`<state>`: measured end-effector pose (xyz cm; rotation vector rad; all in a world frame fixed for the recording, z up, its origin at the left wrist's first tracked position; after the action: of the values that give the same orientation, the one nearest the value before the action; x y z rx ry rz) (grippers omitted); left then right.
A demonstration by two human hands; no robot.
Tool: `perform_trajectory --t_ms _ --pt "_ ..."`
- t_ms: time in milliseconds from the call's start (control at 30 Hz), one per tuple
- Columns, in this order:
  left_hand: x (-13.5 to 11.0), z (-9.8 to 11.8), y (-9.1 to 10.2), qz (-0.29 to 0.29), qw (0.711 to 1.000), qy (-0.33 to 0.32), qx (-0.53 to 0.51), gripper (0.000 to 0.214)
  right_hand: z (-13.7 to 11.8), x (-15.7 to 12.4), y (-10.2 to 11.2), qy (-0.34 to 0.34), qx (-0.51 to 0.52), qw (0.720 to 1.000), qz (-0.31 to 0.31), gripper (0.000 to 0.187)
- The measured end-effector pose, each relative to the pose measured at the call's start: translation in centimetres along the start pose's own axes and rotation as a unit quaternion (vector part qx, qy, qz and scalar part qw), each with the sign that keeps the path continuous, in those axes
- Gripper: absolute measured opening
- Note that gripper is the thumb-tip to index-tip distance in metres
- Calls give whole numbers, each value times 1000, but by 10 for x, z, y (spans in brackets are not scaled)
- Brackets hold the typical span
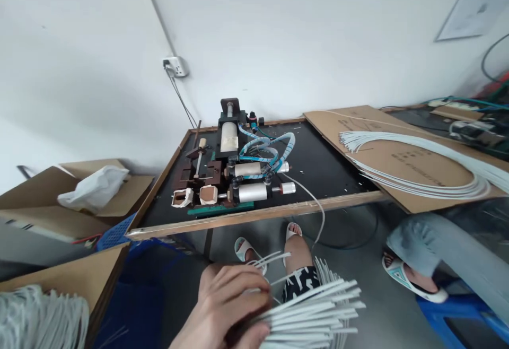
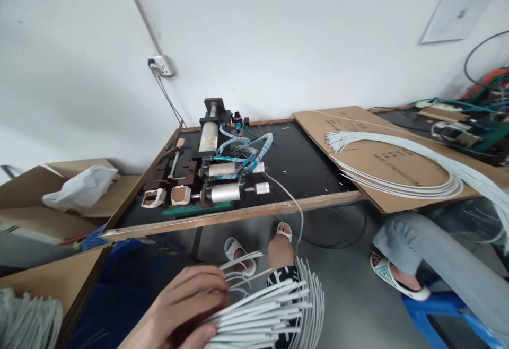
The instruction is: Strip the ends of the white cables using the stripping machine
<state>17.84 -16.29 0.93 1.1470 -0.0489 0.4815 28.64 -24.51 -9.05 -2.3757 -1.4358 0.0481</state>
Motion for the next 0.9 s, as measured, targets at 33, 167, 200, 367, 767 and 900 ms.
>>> perform_trajectory --t_ms 33,167,200,367,767,900 --pt "3 3 0 -15 1000 -8 -4 20 7 0 -2 -16 -3 1000 5 19" --pt "6 3 -2 27 998 30 -42 21 28 -1 -10 -51 -14 999 10 27" --pt "5 0 -3 40 997 47 -54 22 29 -1 -12 -55 -19 998 6 28" --pt "-1 -11 -9 89 982 110 -123 23 21 -4 -17 -77 -52 996 12 38" --pt "-22 -45 -10 351 804 349 -331 32 -11 0 -21 -57 21 998 -5 29" --pt "-38 -67 19 509 714 370 -307 33 -39 6 -12 -88 22 994 -61 27"
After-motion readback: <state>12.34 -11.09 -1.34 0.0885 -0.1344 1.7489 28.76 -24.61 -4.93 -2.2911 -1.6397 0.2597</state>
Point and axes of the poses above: each hand's wrist, its own x-axis towards the middle knuckle, its own y-axis out of the back of the hand, z = x × y, the point moved 1 cm from there along x, towards the middle knuckle, and after that the axes turned 12 degrees about x, right-handed, at the moved point
